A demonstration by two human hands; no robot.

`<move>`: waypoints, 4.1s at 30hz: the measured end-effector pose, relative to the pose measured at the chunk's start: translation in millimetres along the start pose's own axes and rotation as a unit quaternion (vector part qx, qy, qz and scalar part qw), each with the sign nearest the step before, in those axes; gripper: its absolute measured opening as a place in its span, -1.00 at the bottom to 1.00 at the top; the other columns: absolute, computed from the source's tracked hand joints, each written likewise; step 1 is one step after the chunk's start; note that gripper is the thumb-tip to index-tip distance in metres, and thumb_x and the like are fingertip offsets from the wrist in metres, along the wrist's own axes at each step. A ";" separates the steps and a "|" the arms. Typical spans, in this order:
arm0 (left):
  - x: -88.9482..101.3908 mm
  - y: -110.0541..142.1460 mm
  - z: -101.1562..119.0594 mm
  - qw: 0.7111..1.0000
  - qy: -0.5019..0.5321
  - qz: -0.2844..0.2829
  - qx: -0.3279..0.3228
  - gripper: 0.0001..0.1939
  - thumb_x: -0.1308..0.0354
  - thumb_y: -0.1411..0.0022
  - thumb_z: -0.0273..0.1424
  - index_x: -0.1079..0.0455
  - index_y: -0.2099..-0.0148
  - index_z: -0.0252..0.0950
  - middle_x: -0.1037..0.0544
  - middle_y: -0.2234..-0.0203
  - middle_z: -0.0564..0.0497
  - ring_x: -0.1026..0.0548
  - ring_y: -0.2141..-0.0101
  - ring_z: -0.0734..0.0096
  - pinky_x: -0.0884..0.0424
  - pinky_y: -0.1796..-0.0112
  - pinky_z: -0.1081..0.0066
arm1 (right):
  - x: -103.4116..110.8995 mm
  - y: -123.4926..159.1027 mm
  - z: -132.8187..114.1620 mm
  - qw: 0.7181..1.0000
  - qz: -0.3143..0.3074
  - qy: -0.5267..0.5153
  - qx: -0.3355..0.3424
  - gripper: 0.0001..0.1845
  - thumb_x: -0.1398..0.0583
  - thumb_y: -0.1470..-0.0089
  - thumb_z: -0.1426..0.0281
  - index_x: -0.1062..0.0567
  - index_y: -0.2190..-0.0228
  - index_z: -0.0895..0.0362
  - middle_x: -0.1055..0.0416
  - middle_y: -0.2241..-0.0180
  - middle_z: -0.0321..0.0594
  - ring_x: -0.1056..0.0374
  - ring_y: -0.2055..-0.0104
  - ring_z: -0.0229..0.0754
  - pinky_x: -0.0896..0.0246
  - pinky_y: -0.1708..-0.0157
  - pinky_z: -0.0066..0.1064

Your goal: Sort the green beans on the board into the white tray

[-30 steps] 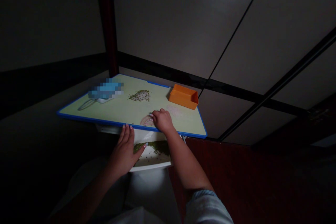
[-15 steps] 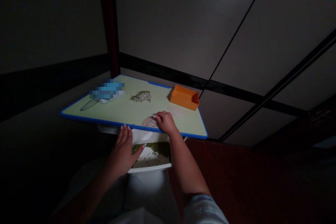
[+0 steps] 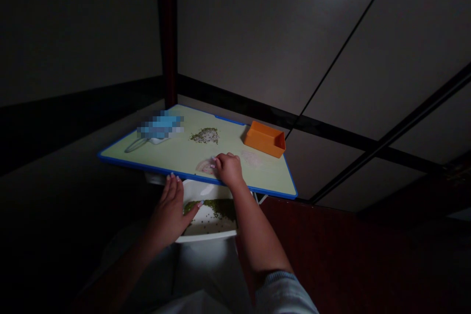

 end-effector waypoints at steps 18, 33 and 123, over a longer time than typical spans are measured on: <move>-0.7 -4.6 2.4 0.999 -0.027 -0.031 0.002 -0.14 0.01 -0.15 -0.07 0.01 -0.24 -0.72 0.00 -0.25 -0.56 0.12 -0.29 -0.11 -0.11 -0.17 0.03 | 4.2 2.2 10.2 0.999 -0.020 -0.032 -0.001 -0.72 -0.04 -0.24 0.34 -0.54 0.30 0.14 -0.50 0.33 -0.20 -0.33 0.25 -0.23 -0.04 0.19 -0.45; 10.9 -12.9 21.9 0.981 -0.117 -0.153 0.002 -0.19 0.04 -0.17 -0.09 0.01 -0.29 -0.60 0.07 -0.30 -0.40 0.14 -0.31 -0.01 -0.12 -0.15 0.05 | 19.8 15.9 48.4 0.983 0.037 0.066 -0.167 -0.68 0.02 -0.27 0.28 -0.50 0.30 0.10 -0.51 0.30 -0.19 -0.34 0.23 -0.20 0.03 0.25 -0.44; -2.4 -9.9 6.4 0.984 -0.113 -0.092 -0.098 -0.27 0.01 -0.20 -0.12 -0.08 -0.24 -0.58 -0.01 -0.24 -0.57 0.02 -0.26 -0.28 -0.18 -0.07 -0.08 | 26.4 32.8 57.0 0.977 -0.121 0.097 -0.150 -0.68 0.01 -0.22 0.30 -0.50 0.23 0.14 -0.50 0.17 -0.03 -0.36 0.11 -0.11 -0.01 0.11 -0.33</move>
Point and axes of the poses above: each hand's wrist, its own y-axis away from the middle knuckle, its own x-axis out of the back of the hand, z = x × y, the point moved 4 cm from there along -y, towards the middle knuckle
